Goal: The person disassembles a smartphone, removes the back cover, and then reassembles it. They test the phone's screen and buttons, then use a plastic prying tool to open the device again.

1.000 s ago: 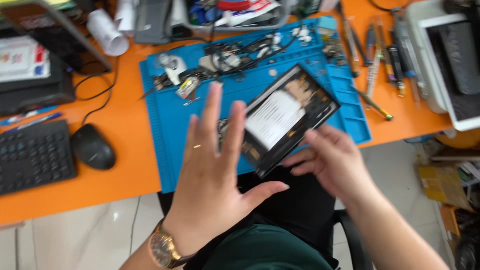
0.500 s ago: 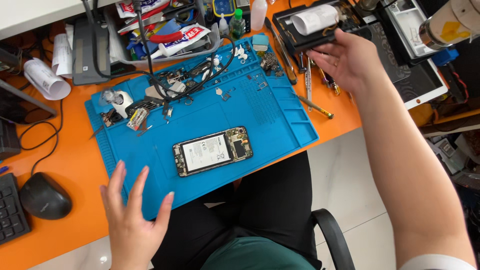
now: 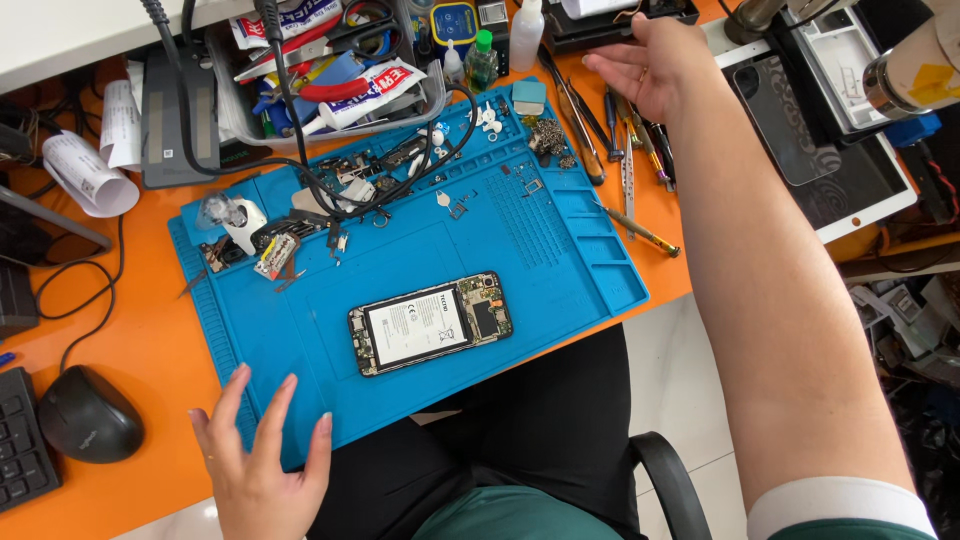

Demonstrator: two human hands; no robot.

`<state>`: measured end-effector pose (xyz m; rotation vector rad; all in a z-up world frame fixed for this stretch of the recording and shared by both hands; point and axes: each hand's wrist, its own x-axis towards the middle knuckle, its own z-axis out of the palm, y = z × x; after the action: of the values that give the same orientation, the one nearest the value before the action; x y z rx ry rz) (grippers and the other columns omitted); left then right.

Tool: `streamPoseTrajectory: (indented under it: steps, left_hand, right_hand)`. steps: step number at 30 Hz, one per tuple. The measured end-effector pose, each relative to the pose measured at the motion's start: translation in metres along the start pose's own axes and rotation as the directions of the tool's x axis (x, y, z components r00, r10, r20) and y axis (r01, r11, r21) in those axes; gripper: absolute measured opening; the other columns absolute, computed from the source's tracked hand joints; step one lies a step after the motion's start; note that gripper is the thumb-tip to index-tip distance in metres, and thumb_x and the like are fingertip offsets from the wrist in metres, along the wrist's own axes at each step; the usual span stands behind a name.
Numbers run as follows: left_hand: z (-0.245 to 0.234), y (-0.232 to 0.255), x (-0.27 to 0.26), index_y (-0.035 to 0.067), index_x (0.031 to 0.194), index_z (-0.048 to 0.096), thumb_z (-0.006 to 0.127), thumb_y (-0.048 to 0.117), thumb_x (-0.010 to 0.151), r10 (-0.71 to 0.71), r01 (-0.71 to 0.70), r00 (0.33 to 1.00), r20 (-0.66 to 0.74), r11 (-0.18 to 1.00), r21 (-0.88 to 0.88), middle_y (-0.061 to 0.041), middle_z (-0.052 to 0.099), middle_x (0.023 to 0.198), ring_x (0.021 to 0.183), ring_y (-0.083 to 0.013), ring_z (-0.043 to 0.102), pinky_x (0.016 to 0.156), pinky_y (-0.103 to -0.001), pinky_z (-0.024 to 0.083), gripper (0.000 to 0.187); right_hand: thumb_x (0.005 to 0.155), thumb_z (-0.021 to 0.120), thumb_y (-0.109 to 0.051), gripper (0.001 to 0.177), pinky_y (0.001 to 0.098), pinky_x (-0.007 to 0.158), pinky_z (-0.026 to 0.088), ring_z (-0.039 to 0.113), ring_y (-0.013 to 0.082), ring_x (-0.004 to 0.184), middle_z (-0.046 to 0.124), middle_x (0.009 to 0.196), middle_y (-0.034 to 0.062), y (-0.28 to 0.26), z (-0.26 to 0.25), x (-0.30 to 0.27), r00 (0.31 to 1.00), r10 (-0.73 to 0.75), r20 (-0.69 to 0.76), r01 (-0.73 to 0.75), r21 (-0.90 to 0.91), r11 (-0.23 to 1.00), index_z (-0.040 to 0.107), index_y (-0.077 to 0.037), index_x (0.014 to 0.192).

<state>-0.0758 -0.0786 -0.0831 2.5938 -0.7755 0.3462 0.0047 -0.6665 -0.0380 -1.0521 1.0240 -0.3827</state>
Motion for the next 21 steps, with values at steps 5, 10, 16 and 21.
streamPoseTrajectory:
  steps: [5, 10, 16, 21]
  left_hand:
    - [0.007, -0.002, 0.005, 0.015, 0.145, 0.069, 0.08, 0.029, 0.095, 0.073, -0.073, 0.997, -0.016, 0.997, -0.016, -0.021, 0.049, 0.164, 0.15, -0.043, 0.055, 0.133, -0.078, 0.033, 0.053]
    - [0.008, -0.006, 0.001, 0.015, 0.141, 0.072, 0.079, 0.03, 0.095, 0.071, -0.071, 0.997, -0.021, 0.998, -0.002, -0.02, 0.053, 0.162, 0.151, -0.0412, 0.057, 0.134, -0.074, 0.034, 0.049]
    - [0.017, -0.007, -0.005, 0.012, 0.131, 0.077, 0.074, 0.025, 0.1, 0.086, -0.085, 0.99, -0.115, 0.996, 0.011, -0.023, 0.063, 0.15, 0.138, -0.0433, 0.067, 0.135, -0.066, 0.04, 0.034]
    - [0.028, -0.015, -0.013, 0.01, 0.119, 0.082, 0.062, 0.027, 0.104, 0.153, -0.137, 0.975, -0.163, 0.985, 0.103, -0.023, 0.073, 0.136, 0.125, -0.0395, 0.072, 0.13, -0.064, 0.047, 0.03]
  right_hand:
    - [0.109, 0.057, -0.037, 0.037, 0.0167, 0.071, 0.076, 0.091, 0.0193, 0.096, 0.087, 0.119, 0.0148, -0.001, 0.001, 0.001, 0.998, -0.061, -0.015, 0.054, -0.314, 0.948, 0.062, -0.009, 0.131]
    - [0.119, 0.06, -0.032, 0.031, 0.024, 0.063, 0.067, 0.079, 0.0162, 0.071, 0.078, 0.088, 0.0102, -0.014, -0.011, -0.014, 0.95, -0.288, 0.12, 0.272, -0.77, 0.577, 0.071, -0.006, 0.107]
    - [0.12, 0.058, -0.013, 0.015, 0.0489, 0.063, 0.047, 0.063, 0.0323, 0.079, 0.067, 0.09, 0.011, -0.029, -0.054, 0.044, 0.681, -0.488, 0.546, 0.531, -0.827, -0.185, 0.071, -0.008, 0.114]
    - [0.131, 0.056, -0.021, 0.044, 0.0457, 0.057, 0.022, 0.034, 0.0259, 0.065, 0.037, 0.069, 0.0036, -0.043, -0.047, 0.057, 0.653, -0.496, 0.572, 0.504, -0.817, -0.278, 0.045, -0.015, 0.089]
